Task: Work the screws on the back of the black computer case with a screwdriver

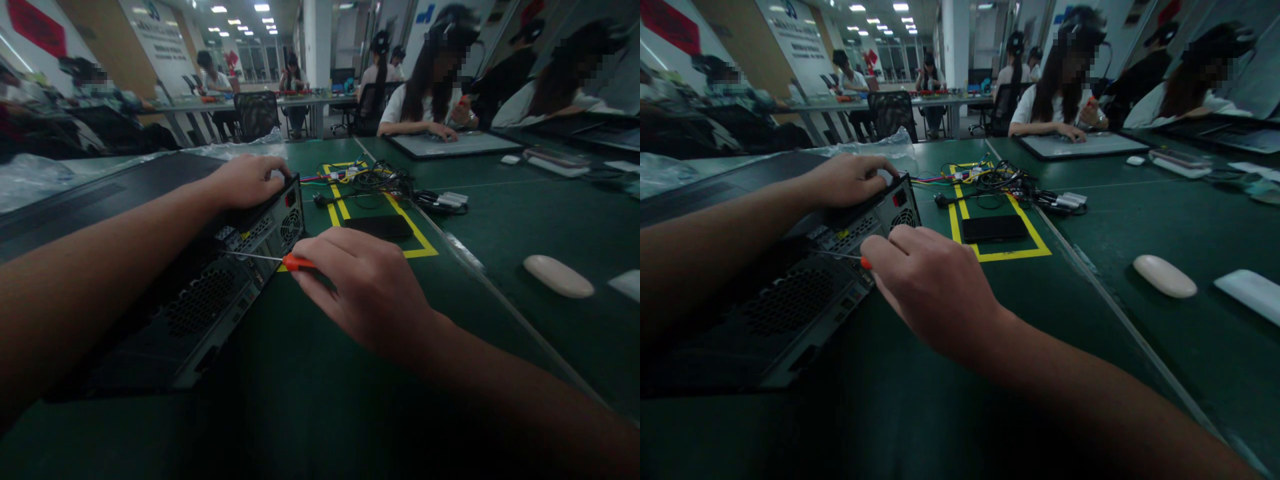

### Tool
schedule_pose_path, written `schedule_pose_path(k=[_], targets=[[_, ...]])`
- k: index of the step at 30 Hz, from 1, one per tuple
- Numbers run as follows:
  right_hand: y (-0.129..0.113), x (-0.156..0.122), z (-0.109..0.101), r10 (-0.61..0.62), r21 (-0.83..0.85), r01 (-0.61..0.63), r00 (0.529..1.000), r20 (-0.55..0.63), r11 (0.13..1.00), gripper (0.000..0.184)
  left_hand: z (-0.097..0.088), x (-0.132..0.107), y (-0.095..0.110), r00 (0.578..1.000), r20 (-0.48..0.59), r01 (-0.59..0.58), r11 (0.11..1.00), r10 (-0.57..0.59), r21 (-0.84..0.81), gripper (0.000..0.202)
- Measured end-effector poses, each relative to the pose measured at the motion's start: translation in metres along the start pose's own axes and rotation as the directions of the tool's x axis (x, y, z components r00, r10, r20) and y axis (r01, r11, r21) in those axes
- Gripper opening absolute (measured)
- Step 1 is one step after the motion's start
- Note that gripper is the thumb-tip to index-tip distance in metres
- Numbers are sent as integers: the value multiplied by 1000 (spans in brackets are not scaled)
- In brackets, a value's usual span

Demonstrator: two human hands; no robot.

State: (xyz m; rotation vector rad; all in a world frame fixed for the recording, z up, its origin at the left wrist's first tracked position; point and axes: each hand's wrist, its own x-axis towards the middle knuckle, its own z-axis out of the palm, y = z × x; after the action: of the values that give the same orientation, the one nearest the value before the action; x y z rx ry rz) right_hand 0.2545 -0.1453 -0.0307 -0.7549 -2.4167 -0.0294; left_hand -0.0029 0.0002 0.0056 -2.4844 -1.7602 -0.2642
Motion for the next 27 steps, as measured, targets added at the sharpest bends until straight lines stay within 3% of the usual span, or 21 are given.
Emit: schedule_pose_path(k=[9,27], targets=[[3,-1,2,-95,16,95,995,30,995,22,0,1,-2,1000,3,-10,1000,10,-21,59],[-1,0,-2,-26,-25,27,999,42,999,21,-4,-4,5,1000,16,3,1000,-3,-15,57]])
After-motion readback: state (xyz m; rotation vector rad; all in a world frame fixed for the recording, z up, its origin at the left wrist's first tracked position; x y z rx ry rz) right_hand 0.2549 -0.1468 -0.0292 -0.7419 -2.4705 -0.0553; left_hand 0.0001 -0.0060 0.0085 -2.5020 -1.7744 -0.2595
